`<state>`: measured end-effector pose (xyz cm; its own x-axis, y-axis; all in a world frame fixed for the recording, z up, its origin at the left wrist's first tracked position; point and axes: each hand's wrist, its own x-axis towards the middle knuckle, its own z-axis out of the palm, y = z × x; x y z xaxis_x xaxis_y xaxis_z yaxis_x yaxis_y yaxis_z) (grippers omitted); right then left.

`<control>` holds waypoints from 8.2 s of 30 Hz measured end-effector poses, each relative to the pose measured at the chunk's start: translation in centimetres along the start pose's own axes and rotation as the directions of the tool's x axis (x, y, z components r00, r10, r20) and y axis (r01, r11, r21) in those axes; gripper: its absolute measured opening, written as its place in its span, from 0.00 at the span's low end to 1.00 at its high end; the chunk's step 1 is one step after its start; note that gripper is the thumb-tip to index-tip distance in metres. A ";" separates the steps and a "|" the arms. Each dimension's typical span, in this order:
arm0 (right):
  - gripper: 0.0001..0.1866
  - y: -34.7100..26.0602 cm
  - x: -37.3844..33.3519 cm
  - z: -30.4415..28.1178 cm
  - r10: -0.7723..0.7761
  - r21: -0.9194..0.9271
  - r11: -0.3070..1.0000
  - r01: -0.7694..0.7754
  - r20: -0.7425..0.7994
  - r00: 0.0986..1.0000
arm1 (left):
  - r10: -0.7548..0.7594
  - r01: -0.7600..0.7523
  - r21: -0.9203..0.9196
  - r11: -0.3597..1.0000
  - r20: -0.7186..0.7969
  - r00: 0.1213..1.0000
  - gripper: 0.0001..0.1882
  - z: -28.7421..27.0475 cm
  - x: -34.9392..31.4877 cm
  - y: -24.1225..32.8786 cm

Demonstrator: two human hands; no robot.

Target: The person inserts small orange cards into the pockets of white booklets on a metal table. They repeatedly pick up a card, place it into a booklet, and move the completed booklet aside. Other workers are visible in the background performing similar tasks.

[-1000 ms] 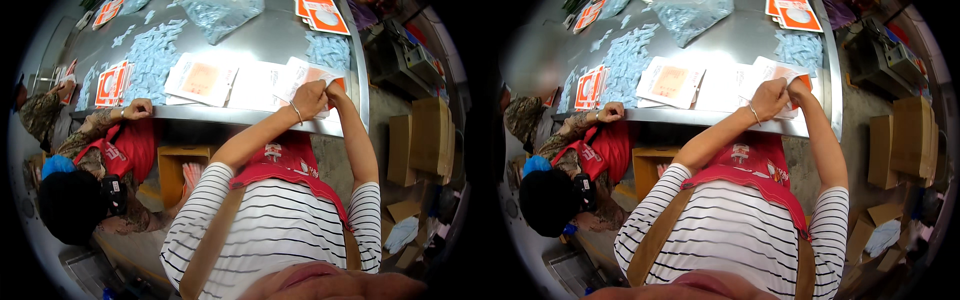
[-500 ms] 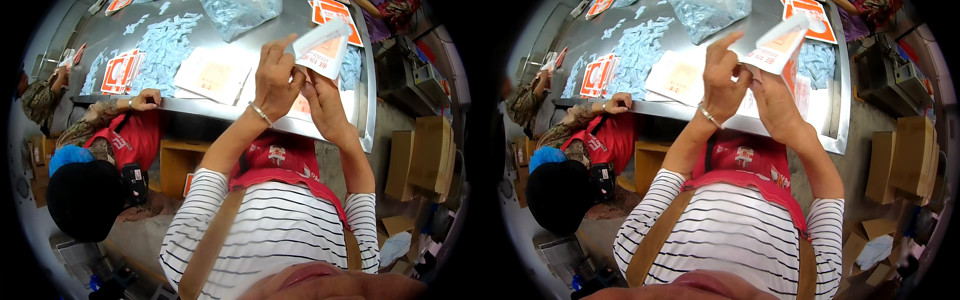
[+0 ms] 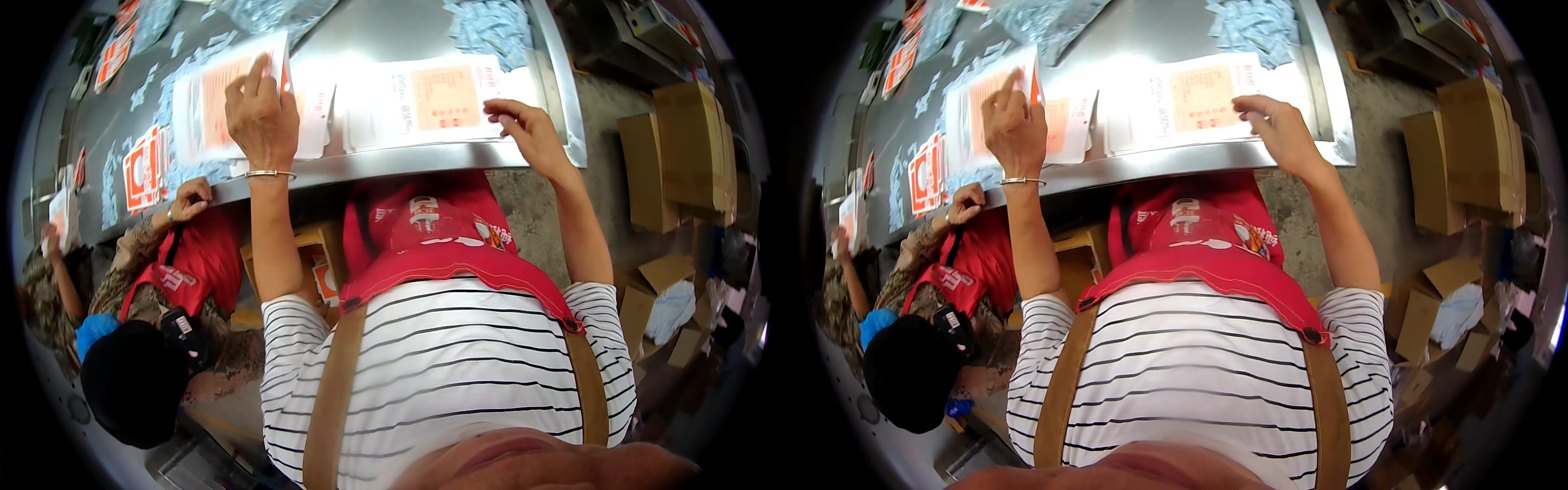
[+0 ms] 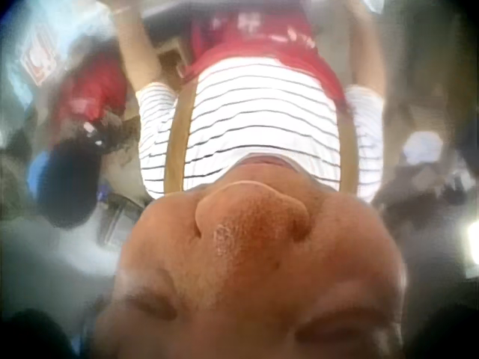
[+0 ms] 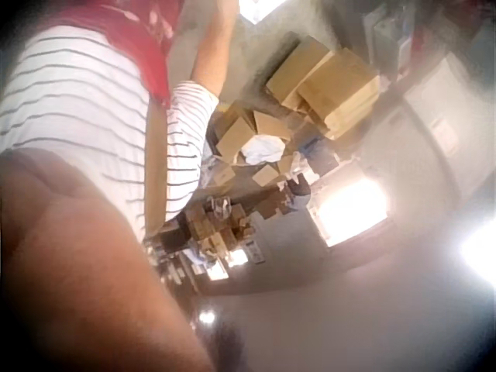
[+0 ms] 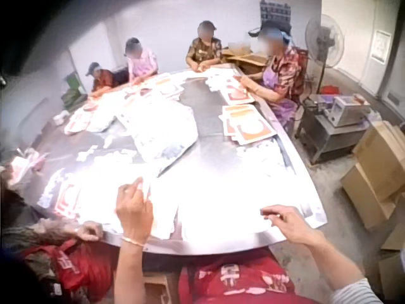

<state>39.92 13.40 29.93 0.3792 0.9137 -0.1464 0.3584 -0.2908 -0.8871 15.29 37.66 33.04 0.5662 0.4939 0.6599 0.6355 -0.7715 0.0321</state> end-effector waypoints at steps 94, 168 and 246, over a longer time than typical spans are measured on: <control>0.24 -9.8 -2.5 4.6 -0.405 0.407 0.858 0.312 0.164 0.899 | -0.291 0.105 -0.618 0.779 -0.209 0.933 0.06 2.2 -0.5 12.8; 0.10 10.3 6.0 2.3 0.077 -0.078 0.995 -0.067 0.134 0.988 | 0.048 0.603 -0.796 0.044 0.605 0.795 0.09 14.4 -9.3 17.7; 0.17 -9.1 -0.5 1.8 -0.739 -0.369 0.655 0.659 -0.135 0.660 | 0.002 -0.167 -0.321 0.932 -0.456 0.890 0.05 -2.5 0.2 8.1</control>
<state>34.92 16.08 37.32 0.1000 0.7796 0.6183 0.7998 0.3066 -0.5160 19.23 30.52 35.29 0.2656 0.2550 0.9297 0.3292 -0.9304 0.1611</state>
